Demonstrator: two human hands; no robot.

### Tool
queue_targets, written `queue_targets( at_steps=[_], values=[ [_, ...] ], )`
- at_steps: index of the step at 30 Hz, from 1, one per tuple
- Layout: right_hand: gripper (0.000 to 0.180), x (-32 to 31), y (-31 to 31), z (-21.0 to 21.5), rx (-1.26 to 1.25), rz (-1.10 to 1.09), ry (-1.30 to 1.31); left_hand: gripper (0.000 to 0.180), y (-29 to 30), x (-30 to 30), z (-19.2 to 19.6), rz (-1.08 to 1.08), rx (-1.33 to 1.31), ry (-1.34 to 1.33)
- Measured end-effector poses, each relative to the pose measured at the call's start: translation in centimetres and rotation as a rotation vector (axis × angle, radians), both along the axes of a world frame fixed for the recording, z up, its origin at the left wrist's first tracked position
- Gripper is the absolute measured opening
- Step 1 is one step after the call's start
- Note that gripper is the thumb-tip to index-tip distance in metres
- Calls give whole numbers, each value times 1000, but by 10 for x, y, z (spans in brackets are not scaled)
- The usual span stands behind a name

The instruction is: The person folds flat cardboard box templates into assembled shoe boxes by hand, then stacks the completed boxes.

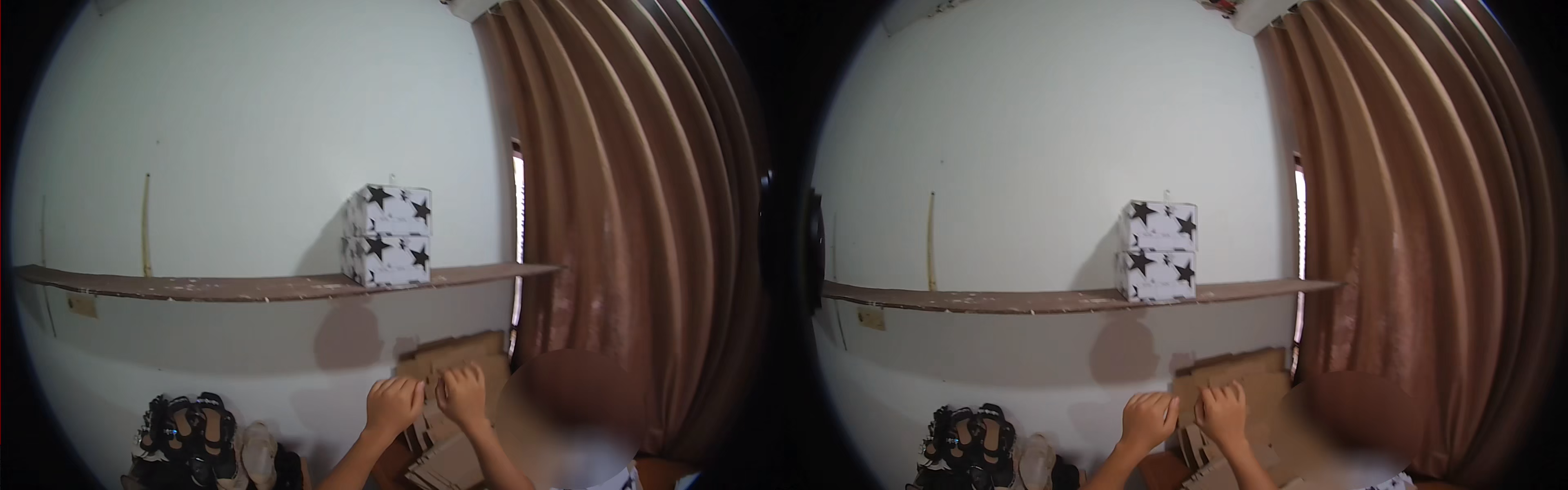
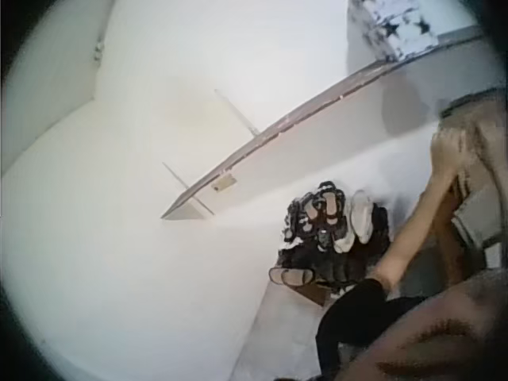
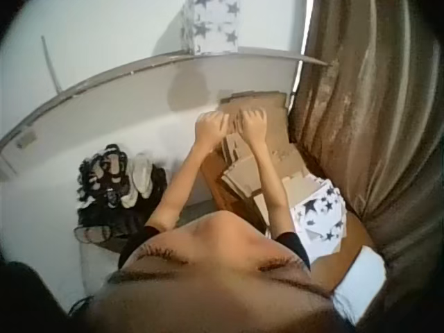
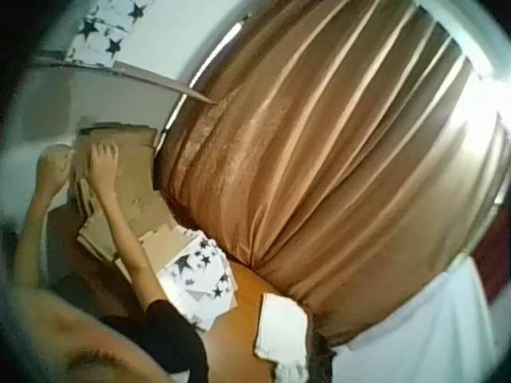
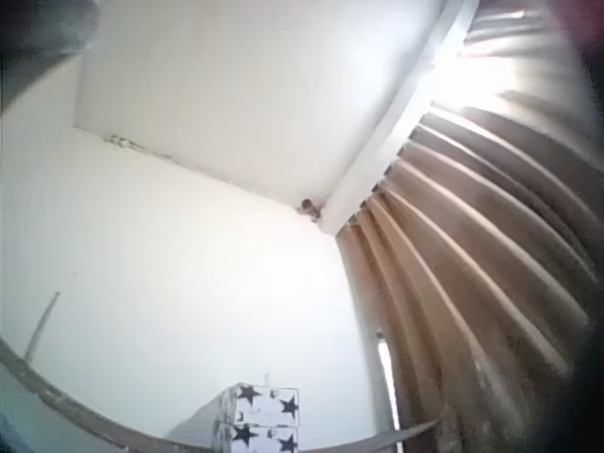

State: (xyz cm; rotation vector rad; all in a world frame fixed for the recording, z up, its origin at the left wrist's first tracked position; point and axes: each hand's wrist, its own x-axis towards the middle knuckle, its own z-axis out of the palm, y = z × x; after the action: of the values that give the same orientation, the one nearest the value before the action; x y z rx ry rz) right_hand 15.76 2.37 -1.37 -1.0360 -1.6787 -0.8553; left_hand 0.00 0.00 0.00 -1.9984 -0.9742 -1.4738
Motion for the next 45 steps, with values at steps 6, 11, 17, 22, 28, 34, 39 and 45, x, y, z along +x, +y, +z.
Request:
queue_targets(
  at_steps=[6, 11, 17, 22, 28, 34, 39, 45],
  values=[
    [13, 14, -113, -173, -335, -298, 120, 24, -72, 21, -148, -216, -364, 161],
    [9, 29, -206, -237, -518, -495, 215, 25, -137, 63, -207, -394, -561, 344],
    [12, 61, -303, -270, -616, -650, 336, 19, -203, 115, -251, -656, -631, 354],
    [13, 94, -370, -298, -669, -767, 459, 19, -258, 143, -277, -770, -655, 494],
    [18, 131, -405, -335, -565, -861, 616, 40, -294, 196, -322, -866, -487, 588],
    [28, 192, -388, -362, -693, -706, 1136, 49, -295, 235, -343, -777, -554, 535],
    [33, 208, -368, -352, -644, -645, 1310, 64, -292, 236, -341, -719, -669, 507],
    [22, 178, -371, -303, -348, -463, 1071, 68, -271, 237, -313, -715, -482, 464]
  ],
)
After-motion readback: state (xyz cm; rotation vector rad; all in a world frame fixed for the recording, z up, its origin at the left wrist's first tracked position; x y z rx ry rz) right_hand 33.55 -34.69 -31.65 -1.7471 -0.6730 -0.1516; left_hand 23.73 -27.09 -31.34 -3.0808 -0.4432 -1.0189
